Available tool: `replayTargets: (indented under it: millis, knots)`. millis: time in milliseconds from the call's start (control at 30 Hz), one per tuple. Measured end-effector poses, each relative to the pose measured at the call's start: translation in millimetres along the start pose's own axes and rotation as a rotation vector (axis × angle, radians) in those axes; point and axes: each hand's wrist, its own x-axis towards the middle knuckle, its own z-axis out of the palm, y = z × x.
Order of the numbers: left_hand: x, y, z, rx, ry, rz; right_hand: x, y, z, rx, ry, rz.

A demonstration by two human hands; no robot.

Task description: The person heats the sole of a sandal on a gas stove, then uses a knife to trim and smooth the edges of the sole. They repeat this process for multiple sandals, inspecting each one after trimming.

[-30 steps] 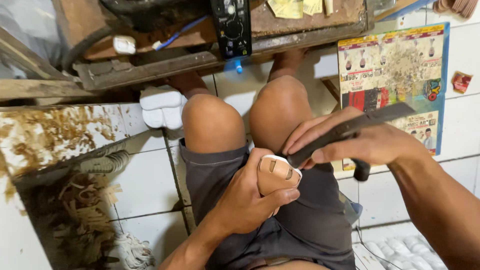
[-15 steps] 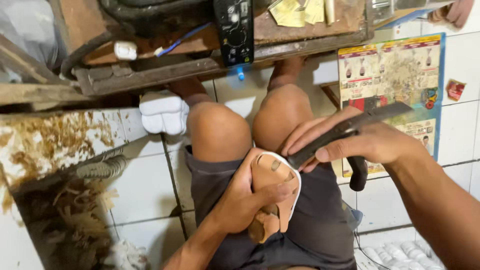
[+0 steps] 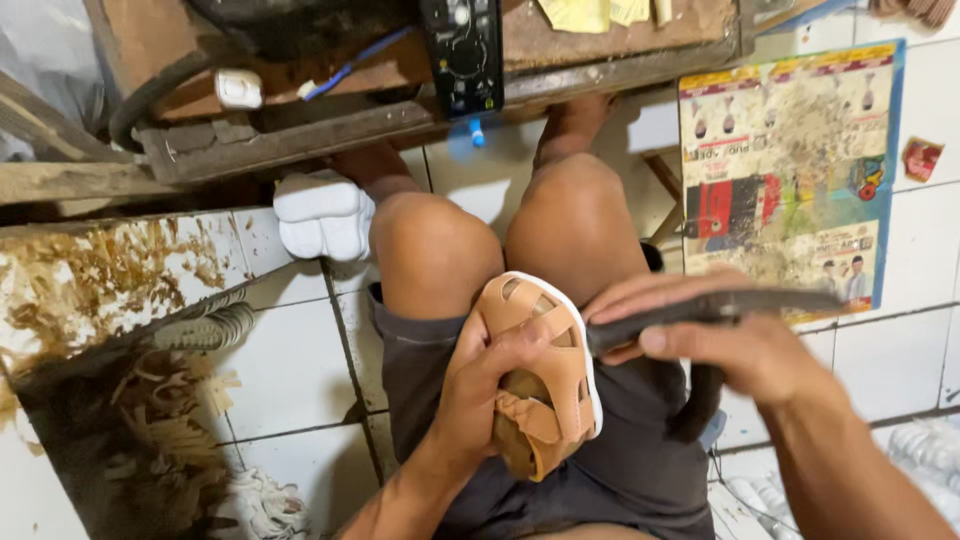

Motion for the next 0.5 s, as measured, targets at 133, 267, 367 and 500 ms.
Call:
replayTargets:
  millis: [133,267,367,500]
  knots:
    - [0,0,6,-0.014,0.011,0.065,-18,6,6,-0.069,0.101,-0.047]
    - [2,1,9,-0.056,0.082,0.053,-31,5,19,-0.065,0.135,0.016]
    - [4,2,13,-0.016,0.092,0.094,-36,5,27,-0.288,0.169,-0.154]
    - [3,4,15,0.005,0.086,0.095,-38,10,23,-0.303,0.085,-0.144]
